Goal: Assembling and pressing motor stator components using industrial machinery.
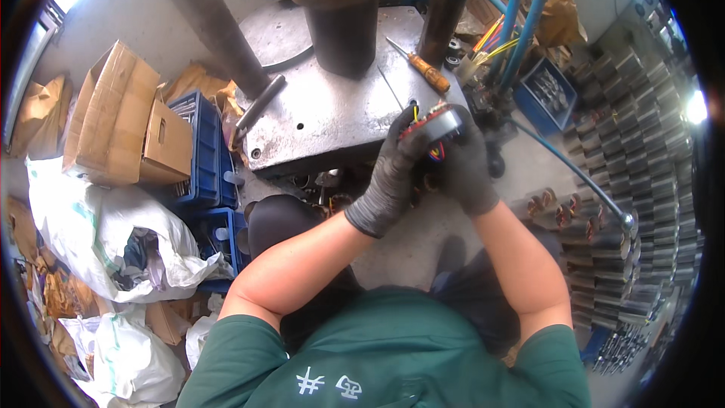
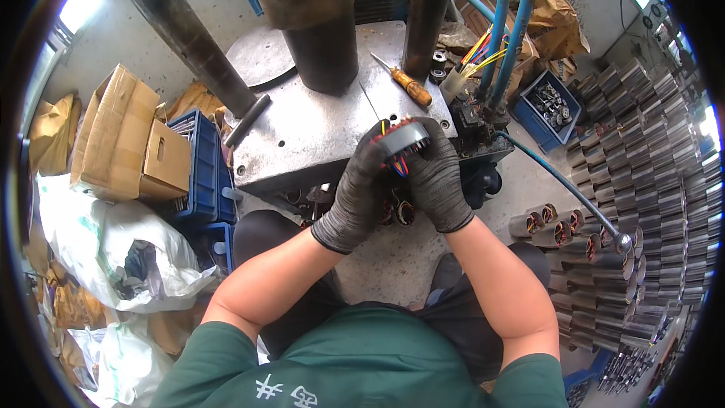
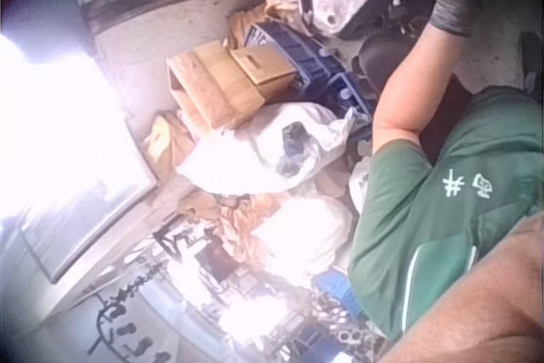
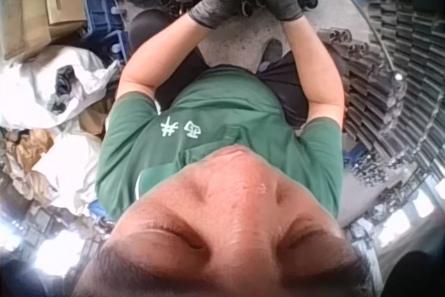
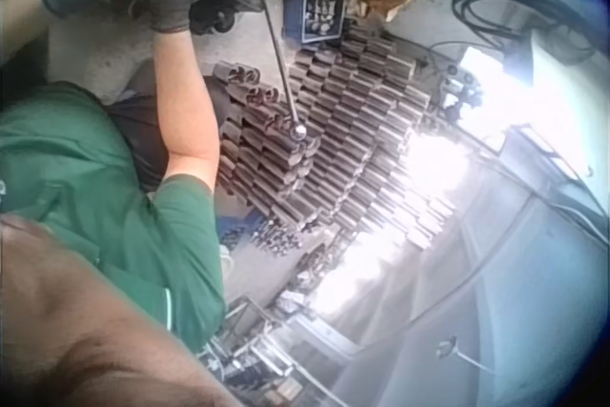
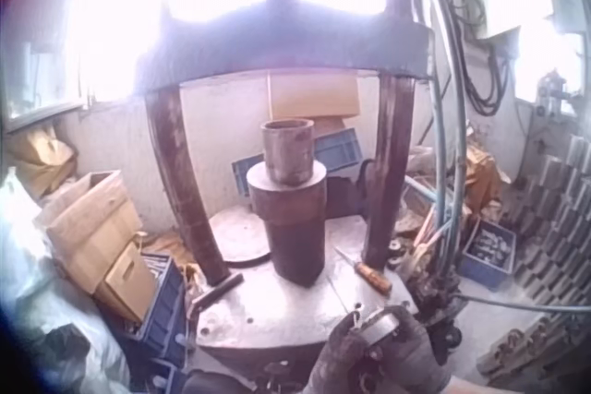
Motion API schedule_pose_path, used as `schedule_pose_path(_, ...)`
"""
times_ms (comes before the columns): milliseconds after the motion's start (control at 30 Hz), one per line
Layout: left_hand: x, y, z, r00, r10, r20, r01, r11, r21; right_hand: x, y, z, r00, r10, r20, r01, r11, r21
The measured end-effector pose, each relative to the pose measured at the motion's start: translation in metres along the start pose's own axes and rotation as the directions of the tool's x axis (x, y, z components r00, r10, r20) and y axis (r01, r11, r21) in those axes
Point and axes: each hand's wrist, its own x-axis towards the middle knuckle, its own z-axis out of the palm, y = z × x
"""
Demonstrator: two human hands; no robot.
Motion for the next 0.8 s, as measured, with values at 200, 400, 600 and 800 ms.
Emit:
schedule_pose_path(200,-0.015,-0.014,0.006,0.997,0.05,-0.064,-0.043,0.993,0.108,-0.003,0.007,-0.004,0.999,0.018,-0.043,-0.018,1.0,0.013)
schedule_pose_path(400,-0.009,-0.004,0.005,1.0,-0.029,0.006,0.029,0.996,-0.08,0.001,0.019,-0.018,0.933,-0.275,0.233,0.353,0.824,-0.444)
schedule_pose_path(600,-0.004,0.007,-0.003,0.994,-0.105,0.013,0.106,0.975,-0.193,-0.002,-0.038,-0.007,0.978,0.115,0.172,-0.095,0.988,-0.121)
schedule_pose_path(800,-0.003,0.018,-0.007,0.981,-0.193,0.022,0.19,0.934,-0.302,-0.008,-0.056,-0.022,0.952,0.222,0.211,-0.216,0.975,-0.053)
